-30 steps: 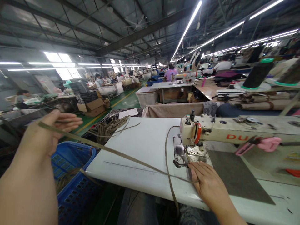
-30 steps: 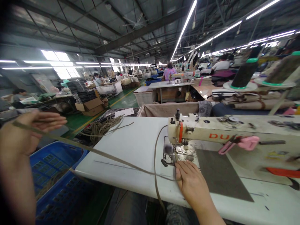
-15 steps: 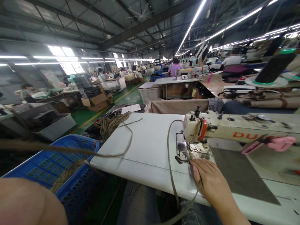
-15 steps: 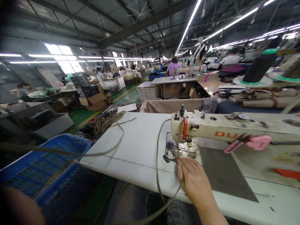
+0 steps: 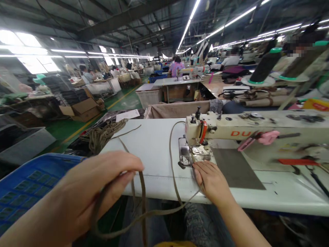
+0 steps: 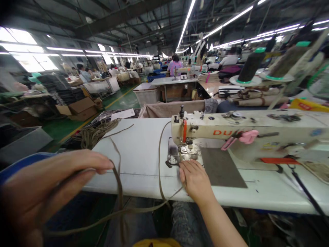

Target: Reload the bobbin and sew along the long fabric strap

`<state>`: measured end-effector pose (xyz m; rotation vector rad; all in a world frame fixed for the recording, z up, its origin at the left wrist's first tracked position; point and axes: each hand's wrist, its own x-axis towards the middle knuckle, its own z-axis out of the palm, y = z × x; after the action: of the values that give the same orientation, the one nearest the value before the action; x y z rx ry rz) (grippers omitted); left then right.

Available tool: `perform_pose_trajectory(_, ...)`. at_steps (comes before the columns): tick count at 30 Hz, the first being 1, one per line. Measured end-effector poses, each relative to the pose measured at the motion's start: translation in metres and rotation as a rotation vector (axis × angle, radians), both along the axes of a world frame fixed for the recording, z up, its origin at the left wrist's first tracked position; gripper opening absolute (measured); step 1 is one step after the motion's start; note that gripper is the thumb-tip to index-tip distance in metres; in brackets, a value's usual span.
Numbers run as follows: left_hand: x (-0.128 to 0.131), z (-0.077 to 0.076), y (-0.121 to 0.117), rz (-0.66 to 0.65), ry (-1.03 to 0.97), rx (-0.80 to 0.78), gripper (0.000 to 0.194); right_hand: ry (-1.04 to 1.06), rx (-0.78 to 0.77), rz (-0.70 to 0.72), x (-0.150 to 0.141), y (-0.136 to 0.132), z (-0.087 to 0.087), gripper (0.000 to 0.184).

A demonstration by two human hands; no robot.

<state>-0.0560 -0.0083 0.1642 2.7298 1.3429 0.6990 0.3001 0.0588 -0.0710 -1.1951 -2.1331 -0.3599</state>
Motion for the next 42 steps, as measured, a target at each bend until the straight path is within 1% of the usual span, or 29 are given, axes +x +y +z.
perform_pose_trajectory(2, 0.009, -0.025, 0.012, -0.136, 0.122, -0.239, 0.034, 0.007, -0.028, -0.009, -0.001, -0.002, 0.002, 0.031)
perform_pose_trajectory(3, 0.012, -0.037, 0.016, -0.173, 0.203, -0.383, 0.041, 0.009, -0.04, -0.011, -0.001, -0.003, 0.002, 0.03)
perform_pose_trajectory(5, 0.018, -0.056, 0.019, -0.16, 0.318, -0.629, 0.054, 0.016, -0.064, -0.011, -0.002, -0.004, 0.003, 0.03)
perform_pose_trajectory(7, 0.027, -0.068, 0.02, -0.157, 0.314, -0.789, 0.058, 0.022, -0.082, -0.01, -0.002, -0.004, 0.002, 0.029)
perform_pose_trajectory(9, 0.04, -0.076, 0.025, -0.258, 0.217, -0.875, 0.051, 0.025, -0.089, -0.002, -0.002, -0.003, 0.002, 0.029)
perform_pose_trajectory(10, 0.047, -0.081, 0.029, -0.317, 0.157, -0.886, 0.045, 0.024, -0.091, 0.002, -0.002, -0.003, 0.002, 0.03)
perform_pose_trajectory(11, 0.054, -0.088, 0.035, -0.354, 0.1, -0.871, 0.039, 0.023, -0.094, 0.003, -0.003, -0.003, 0.002, 0.03)
perform_pose_trajectory(12, 0.06, -0.099, 0.043, -0.36, 0.057, -0.83, 0.033, 0.023, -0.096, 0.001, -0.003, -0.003, 0.003, 0.03)
perform_pose_trajectory(13, 0.065, -0.112, 0.052, -0.321, 0.025, -0.759, 0.03, 0.021, -0.098, -0.003, -0.003, -0.004, 0.003, 0.029)
perform_pose_trajectory(14, 0.069, -0.128, 0.062, -0.261, 0.006, -0.656, 0.03, 0.018, -0.1, -0.008, -0.003, -0.004, 0.004, 0.029)
perform_pose_trajectory(15, 0.071, -0.146, 0.072, -0.201, -0.005, -0.532, 0.034, 0.014, -0.102, -0.01, -0.003, -0.004, 0.005, 0.029)
perform_pose_trajectory(17, 0.073, -0.182, 0.091, -0.108, 0.023, -0.322, 0.05, 0.008, -0.111, -0.006, -0.002, -0.005, 0.006, 0.03)
perform_pose_trajectory(19, 0.073, -0.21, 0.105, -0.108, 0.084, -0.201, 0.056, 0.006, -0.121, 0.007, -0.002, -0.005, 0.007, 0.03)
perform_pose_trajectory(20, 0.073, -0.219, 0.109, -0.123, 0.104, -0.164, 0.053, 0.009, -0.123, 0.011, -0.002, -0.005, 0.007, 0.03)
perform_pose_trajectory(21, 0.074, -0.224, 0.111, -0.14, 0.116, -0.138, 0.047, 0.011, -0.121, 0.015, -0.002, -0.005, 0.008, 0.029)
perform_pose_trajectory(22, 0.075, -0.226, 0.111, -0.158, 0.117, -0.12, 0.039, 0.012, -0.118, 0.018, -0.002, -0.005, 0.008, 0.029)
perform_pose_trajectory(24, 0.08, -0.221, 0.104, -0.201, 0.105, -0.111, 0.024, 0.01, -0.111, 0.025, -0.003, -0.004, 0.009, 0.029)
perform_pose_trajectory(26, 0.086, -0.211, 0.09, -0.268, 0.105, -0.135, 0.015, 0.008, -0.111, 0.027, -0.003, -0.004, 0.009, 0.03)
perform_pose_trajectory(28, 0.093, -0.203, 0.072, -0.333, 0.129, -0.168, 0.01, 0.007, -0.117, 0.024, -0.003, -0.004, 0.009, 0.03)
perform_pose_trajectory(29, 0.095, -0.2, 0.063, -0.358, 0.146, -0.179, 0.009, 0.008, -0.12, 0.021, -0.002, -0.004, 0.009, 0.03)
perform_pose_trajectory(31, 0.098, -0.2, 0.047, -0.408, 0.18, -0.181, 0.009, 0.013, -0.126, 0.015, -0.002, -0.004, 0.009, 0.031)
perform_pose_trajectory(35, 0.097, -0.213, 0.028, -0.507, 0.223, -0.103, 0.018, 0.021, -0.137, 0.014, -0.002, -0.005, 0.008, 0.032)
perform_pose_trajectory(38, 0.093, -0.227, 0.018, -0.517, 0.279, -0.036, 0.02, 0.011, -0.148, 0.01, -0.003, -0.005, 0.009, 0.031)
perform_pose_trajectory(40, 0.09, -0.241, 0.01, -0.53, 0.332, -0.024, 0.021, -0.003, -0.156, 0.003, -0.004, -0.006, 0.01, 0.032)
perform_pose_trajectory(42, 0.087, -0.261, 0.001, -0.555, 0.388, -0.079, 0.022, -0.012, -0.17, -0.004, -0.004, -0.006, 0.01, 0.033)
